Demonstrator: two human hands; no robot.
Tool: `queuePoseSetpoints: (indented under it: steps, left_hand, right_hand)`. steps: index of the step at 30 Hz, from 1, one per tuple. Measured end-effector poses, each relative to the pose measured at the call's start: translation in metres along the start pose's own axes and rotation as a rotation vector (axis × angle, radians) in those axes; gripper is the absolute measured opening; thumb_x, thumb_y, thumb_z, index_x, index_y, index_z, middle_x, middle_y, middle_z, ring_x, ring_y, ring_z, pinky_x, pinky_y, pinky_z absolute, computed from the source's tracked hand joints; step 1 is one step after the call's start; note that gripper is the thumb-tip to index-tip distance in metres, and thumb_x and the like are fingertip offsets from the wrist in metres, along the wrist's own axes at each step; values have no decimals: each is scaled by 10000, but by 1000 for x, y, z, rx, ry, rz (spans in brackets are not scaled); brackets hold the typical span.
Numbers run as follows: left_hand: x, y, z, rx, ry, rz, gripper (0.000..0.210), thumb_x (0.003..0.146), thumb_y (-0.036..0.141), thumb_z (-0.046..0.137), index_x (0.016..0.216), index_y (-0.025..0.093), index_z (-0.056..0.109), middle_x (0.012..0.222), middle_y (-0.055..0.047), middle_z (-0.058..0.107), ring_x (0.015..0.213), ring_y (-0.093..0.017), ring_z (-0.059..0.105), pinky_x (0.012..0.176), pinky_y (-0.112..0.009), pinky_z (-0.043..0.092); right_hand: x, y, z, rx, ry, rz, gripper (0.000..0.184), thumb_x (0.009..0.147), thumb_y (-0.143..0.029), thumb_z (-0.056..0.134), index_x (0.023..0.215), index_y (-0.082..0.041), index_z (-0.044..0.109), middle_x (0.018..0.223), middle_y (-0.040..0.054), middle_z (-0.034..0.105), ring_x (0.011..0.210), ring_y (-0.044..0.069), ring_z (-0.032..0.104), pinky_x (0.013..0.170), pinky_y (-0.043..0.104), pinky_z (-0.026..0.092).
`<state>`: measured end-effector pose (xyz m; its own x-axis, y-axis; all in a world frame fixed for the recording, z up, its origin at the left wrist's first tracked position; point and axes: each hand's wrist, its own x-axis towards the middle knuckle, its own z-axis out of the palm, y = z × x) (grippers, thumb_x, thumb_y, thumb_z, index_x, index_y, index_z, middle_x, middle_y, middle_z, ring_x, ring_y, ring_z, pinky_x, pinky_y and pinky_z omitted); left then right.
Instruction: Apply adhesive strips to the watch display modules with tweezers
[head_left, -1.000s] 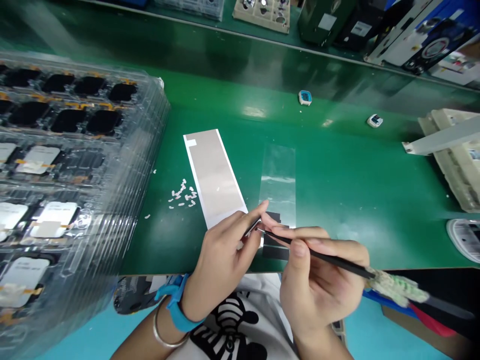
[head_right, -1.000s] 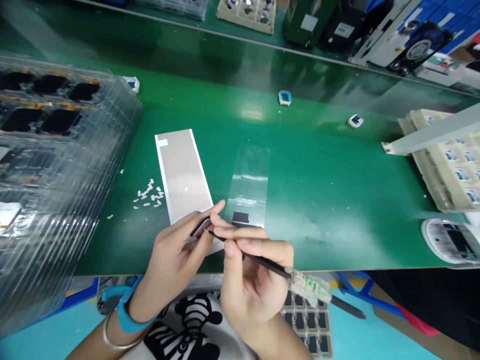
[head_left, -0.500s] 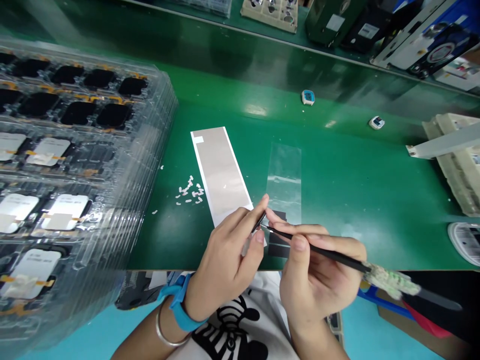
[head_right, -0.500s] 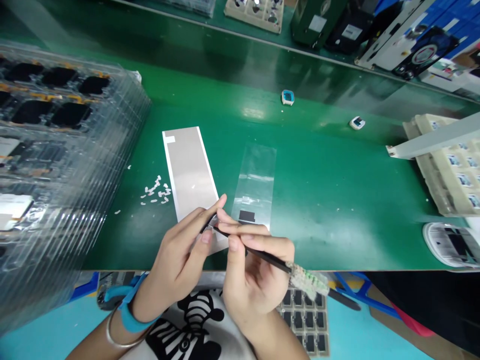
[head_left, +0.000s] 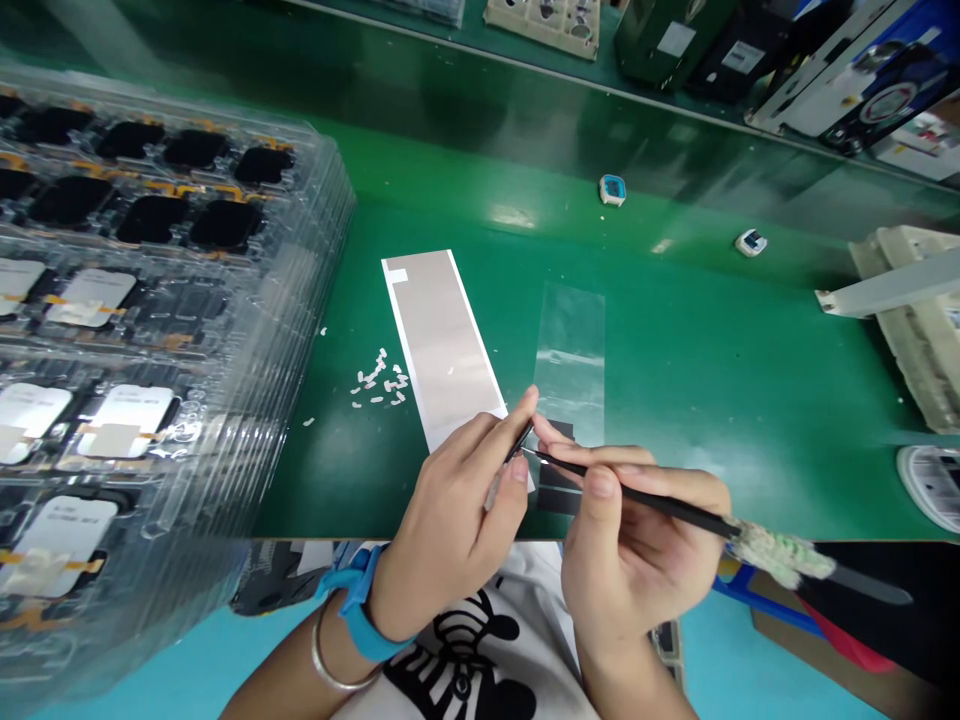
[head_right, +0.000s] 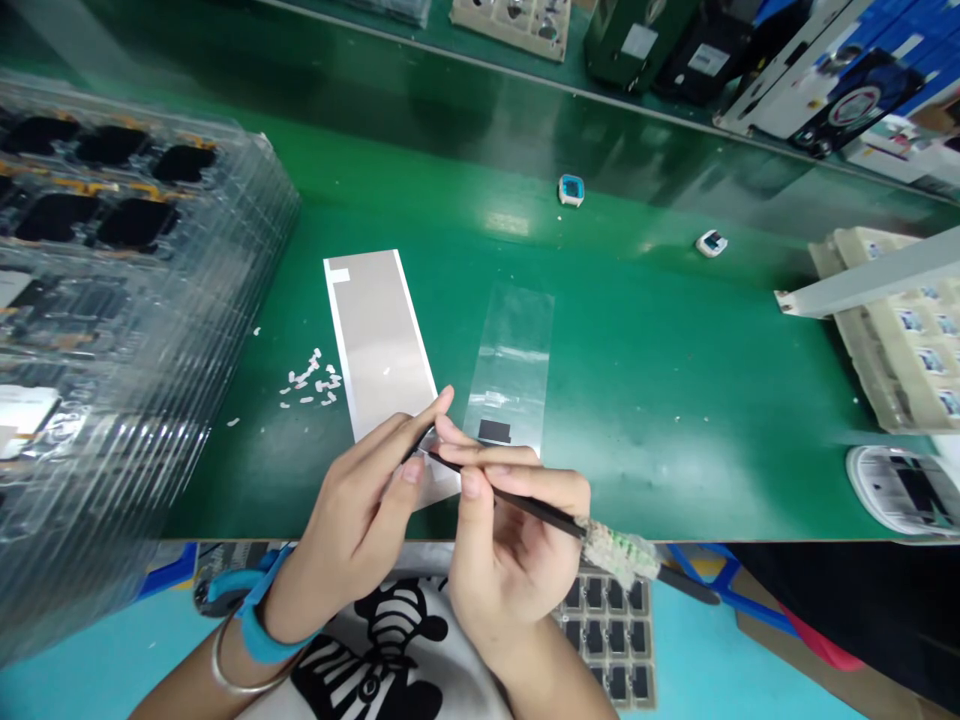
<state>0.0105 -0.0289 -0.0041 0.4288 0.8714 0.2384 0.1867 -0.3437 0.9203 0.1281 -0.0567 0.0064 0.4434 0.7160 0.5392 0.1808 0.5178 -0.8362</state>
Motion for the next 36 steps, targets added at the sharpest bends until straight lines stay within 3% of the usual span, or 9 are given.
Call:
queuePoseSetpoints:
  steps: [25,36]
  left_hand:
    - [3,2,2,76,7,-27,480,1034,173,372,1509,123,428,885,-40,593,793,-160,561,724,-278,464]
    - [0,0,4,-45,1,-59,479,1048,190,363,1524,190,416,1037,-68,643,937,-177,606,834,-305,488]
  right_hand:
    - [0,1,-2,-22,-1,-16,251,892,38,576,1035,-164,536,936,55,742,856,189,748,833,433,670]
    - [0,1,-2,2,-11,-9,275,870,68,569,1035,-150,542,946,73,745,886,201,754,860,430,666]
